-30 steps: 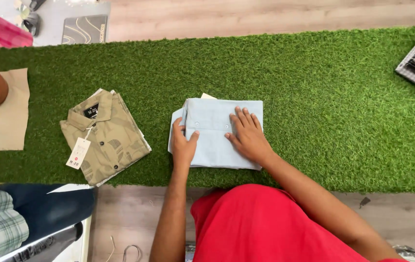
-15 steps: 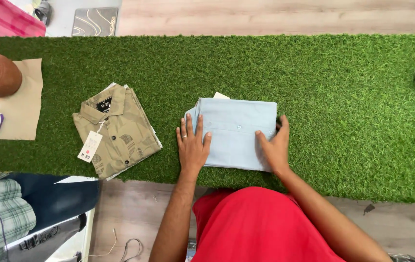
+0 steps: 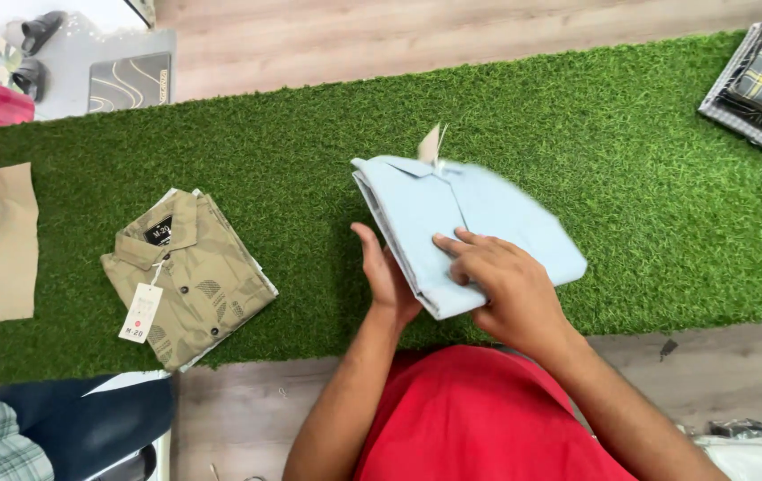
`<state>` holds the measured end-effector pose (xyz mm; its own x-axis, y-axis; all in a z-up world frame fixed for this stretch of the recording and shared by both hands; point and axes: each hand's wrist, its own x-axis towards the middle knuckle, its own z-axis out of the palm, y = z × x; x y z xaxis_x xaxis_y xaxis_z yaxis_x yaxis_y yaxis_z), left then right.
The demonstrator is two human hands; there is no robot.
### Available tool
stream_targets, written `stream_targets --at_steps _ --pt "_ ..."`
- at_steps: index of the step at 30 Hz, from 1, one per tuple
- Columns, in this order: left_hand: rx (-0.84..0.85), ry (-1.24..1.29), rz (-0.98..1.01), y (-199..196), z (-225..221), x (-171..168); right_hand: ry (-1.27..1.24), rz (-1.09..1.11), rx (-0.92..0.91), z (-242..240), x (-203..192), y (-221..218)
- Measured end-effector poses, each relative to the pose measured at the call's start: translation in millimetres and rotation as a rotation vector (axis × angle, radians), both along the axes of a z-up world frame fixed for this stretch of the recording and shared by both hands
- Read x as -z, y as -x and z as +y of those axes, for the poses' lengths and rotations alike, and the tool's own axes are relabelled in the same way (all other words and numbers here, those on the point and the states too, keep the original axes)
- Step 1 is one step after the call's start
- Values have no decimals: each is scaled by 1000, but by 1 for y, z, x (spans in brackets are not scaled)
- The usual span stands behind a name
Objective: Folding various shirts on a display counter in a clothing store.
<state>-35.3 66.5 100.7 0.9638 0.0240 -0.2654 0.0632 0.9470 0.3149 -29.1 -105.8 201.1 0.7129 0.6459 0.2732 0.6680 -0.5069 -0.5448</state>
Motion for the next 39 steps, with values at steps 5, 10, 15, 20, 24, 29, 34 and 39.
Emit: stream_targets --at_steps 5,10,15,20,24,29,34,39 --pt "90 -130 36 -55 9 59 306 -164 -53 -6 25 6" --pt "-87 -879 211 -22 10 135 205 -33 -58 -33 75 4" --pt "53 -1463 142 37 -4 106 115 211 638 -85 139 -8" --pt "98 -1516 112 52 -9 87 6 397 670 -95 152 -15" --pt "40 -1499 3 57 -10 86 -19 413 800 -94 158 -19" --pt "208 -1349 157 51 -9 126 28 491 803 -98 169 -36" --pt "299 -596 362 49 -5 130 -649 893 626 -127 215 -57" --pt "183 -1985 236 59 -5 72 -51 519 971 -88 189 -36"
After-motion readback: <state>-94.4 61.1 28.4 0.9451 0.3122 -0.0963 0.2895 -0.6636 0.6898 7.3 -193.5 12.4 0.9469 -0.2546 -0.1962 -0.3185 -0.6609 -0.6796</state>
